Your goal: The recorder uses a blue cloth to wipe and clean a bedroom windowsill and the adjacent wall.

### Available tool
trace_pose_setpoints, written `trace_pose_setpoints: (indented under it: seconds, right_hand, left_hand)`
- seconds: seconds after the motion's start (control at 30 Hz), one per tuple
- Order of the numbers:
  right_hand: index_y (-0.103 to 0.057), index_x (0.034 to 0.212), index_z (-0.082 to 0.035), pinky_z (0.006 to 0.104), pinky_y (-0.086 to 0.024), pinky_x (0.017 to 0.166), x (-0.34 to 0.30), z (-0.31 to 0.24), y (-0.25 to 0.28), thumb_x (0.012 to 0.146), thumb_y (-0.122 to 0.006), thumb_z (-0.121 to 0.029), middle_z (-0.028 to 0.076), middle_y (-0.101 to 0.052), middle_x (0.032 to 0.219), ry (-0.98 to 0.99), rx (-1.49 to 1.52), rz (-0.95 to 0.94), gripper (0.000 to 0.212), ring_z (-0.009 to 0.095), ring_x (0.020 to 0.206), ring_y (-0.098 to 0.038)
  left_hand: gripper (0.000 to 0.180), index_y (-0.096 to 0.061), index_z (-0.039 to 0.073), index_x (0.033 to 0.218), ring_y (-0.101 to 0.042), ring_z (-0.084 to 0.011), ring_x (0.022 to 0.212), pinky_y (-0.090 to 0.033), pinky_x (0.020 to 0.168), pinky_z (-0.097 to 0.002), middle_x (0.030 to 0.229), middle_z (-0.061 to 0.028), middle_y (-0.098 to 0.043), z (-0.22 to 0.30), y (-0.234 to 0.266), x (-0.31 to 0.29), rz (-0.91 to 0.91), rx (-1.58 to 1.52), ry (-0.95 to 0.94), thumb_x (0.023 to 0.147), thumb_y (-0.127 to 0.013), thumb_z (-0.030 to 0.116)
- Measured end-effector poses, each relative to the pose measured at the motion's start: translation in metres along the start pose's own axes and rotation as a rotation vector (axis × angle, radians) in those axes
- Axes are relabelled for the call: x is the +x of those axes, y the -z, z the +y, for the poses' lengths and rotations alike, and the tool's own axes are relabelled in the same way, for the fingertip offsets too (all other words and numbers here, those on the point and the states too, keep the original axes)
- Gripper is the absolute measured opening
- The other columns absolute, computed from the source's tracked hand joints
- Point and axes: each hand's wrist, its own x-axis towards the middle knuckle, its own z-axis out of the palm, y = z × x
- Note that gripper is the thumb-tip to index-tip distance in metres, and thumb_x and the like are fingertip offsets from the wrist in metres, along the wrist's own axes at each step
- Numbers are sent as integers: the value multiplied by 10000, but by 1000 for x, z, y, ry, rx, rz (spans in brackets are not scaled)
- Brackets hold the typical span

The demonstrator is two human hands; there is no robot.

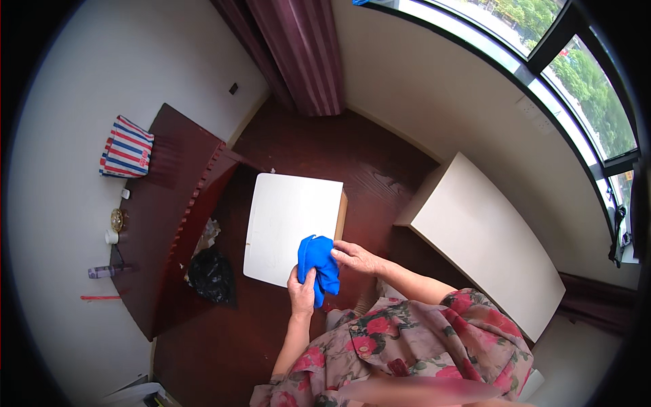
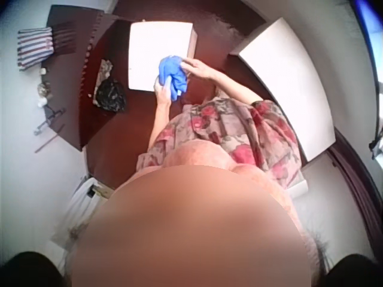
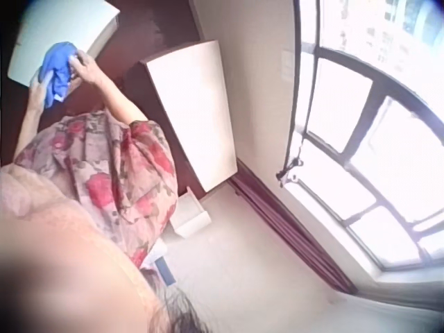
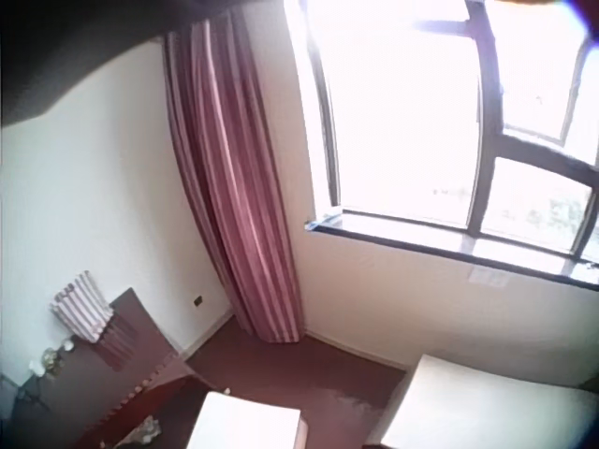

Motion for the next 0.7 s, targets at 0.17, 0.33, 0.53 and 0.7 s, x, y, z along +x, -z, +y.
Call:
trace_pose_setpoints:
  seconds: [0.17,0.33,0.53,0.7]
  right_hand:
    - [-339,1499,17,394,-536,945,-12,-57,53,912,-660,-581,255,-540,1337,268,-84,47,897,305,1180,-592]
    - [-526,1363,28,414,-521,969,-4,-98,78,892,-726,-500,228,-664,1181,331,-182,89,735,308,1133,-646]
    - [-620,1257,-5,393,-570,866,7,-134,106,898,-738,-436,196,-717,1070,326,-490,236,574,283,1007,-706]
    - [-645,1189,-9,410,-581,811,23,-186,123,872,-757,-444,205,-726,994,348,-577,370,550,328,911,-729]
  left_hand:
    - [277,-646,-1,1188,-612,-93,897,-512,823,-268,1029,-31,-679,38,-55,22,-189,156,-90,949,-699,130]
    - [289,-652,-9,1181,-613,-107,893,-519,800,-279,1039,-44,-680,64,-91,45,-251,167,-218,949,-705,155]
    - [268,-677,-25,1126,-621,-104,884,-530,782,-280,1015,-51,-696,80,-101,83,-282,103,-105,925,-732,144]
    - [231,-699,-21,1086,-627,-96,848,-534,772,-279,968,-42,-713,115,-116,141,-367,142,-198,915,-742,128]
